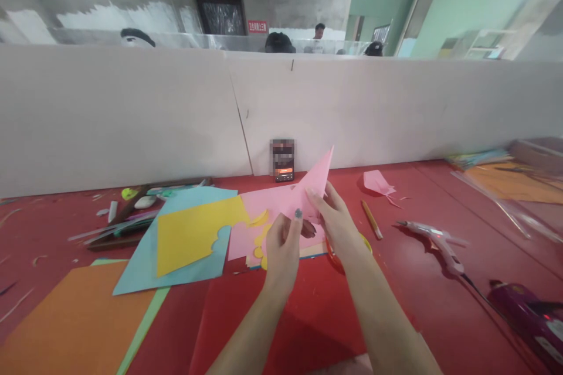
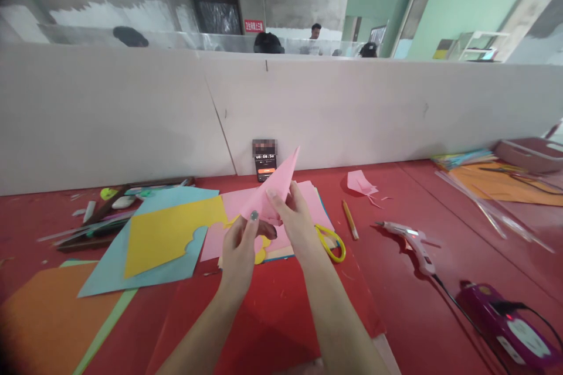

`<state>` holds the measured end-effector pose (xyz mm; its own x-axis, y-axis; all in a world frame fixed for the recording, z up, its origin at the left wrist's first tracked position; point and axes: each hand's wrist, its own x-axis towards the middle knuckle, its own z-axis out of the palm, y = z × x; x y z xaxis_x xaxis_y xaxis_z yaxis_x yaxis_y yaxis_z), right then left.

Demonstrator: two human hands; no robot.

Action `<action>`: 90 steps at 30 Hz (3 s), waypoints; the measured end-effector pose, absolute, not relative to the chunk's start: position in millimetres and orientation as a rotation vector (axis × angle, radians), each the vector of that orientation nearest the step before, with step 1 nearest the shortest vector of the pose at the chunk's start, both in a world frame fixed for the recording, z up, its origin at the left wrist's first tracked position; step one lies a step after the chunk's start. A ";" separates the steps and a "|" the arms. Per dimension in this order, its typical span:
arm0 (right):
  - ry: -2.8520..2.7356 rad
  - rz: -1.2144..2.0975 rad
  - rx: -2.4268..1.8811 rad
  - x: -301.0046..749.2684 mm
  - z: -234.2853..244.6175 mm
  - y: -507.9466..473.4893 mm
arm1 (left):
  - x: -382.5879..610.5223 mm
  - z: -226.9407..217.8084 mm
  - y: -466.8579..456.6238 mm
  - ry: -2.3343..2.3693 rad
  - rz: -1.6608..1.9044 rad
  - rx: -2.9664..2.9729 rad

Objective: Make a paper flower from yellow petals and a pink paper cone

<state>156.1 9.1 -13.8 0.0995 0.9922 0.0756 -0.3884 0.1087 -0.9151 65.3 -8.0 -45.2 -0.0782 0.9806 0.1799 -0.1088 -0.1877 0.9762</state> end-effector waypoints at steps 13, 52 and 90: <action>-0.874 1.291 -0.841 160.6 -22.4 14.8 | 65.1 -40.5 -10.1 0.975 1.482 1.274; -0.964 1.403 -0.731 143.6 -18.3 10.3 | 68.0 -38.8 -16.1 1.289 1.663 1.067; -0.819 1.354 -0.794 156.3 -10.0 4.7 | 67.3 -51.1 -8.5 0.918 1.416 1.420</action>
